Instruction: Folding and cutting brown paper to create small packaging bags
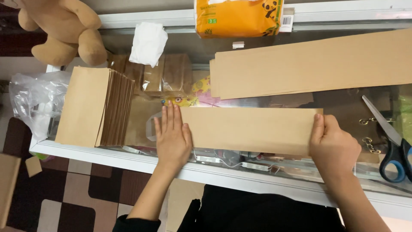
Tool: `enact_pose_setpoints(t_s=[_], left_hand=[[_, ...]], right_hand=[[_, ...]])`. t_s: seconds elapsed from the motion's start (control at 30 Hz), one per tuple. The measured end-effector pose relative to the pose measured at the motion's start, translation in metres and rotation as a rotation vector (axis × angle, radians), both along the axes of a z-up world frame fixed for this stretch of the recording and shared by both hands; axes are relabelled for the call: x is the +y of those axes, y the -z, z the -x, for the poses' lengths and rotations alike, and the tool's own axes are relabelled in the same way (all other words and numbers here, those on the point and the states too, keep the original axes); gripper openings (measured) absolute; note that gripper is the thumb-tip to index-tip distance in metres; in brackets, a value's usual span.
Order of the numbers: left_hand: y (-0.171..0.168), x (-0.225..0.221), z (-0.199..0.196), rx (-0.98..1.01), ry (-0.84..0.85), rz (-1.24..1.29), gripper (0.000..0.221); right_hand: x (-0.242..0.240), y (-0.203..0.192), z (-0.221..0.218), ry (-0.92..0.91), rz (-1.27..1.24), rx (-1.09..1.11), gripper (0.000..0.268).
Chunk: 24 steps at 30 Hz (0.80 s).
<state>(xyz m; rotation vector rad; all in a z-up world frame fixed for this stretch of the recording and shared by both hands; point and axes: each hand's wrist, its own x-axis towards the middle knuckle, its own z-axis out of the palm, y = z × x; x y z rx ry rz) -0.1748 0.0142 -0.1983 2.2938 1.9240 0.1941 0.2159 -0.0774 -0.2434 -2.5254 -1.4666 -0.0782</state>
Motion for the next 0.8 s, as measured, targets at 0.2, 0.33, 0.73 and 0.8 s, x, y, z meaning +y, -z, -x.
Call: enact_pose_setpoints(t_s=[0.2,0.33,0.73,0.8], left_hand=[[-0.021,0.006,0.013,0.039,-0.037,0.084,0.064],[-0.040,0.008,0.030,0.012,-0.110,0.243,0.060],[-0.038,0.023,0.077,-0.173,0.048,0.405,0.053],[-0.041,0.024,0.081,-0.222,0.052,0.411,0.051]], right_hand=[[0.000,-0.007,0.001,0.007,0.034,0.079,0.044],[0.001,-0.011,0.003,0.014,0.038,0.058,0.044],[0.001,-0.016,-0.002,0.042,0.044,0.162,0.046],[0.003,-0.017,-0.001,0.039,0.038,0.150,0.045]])
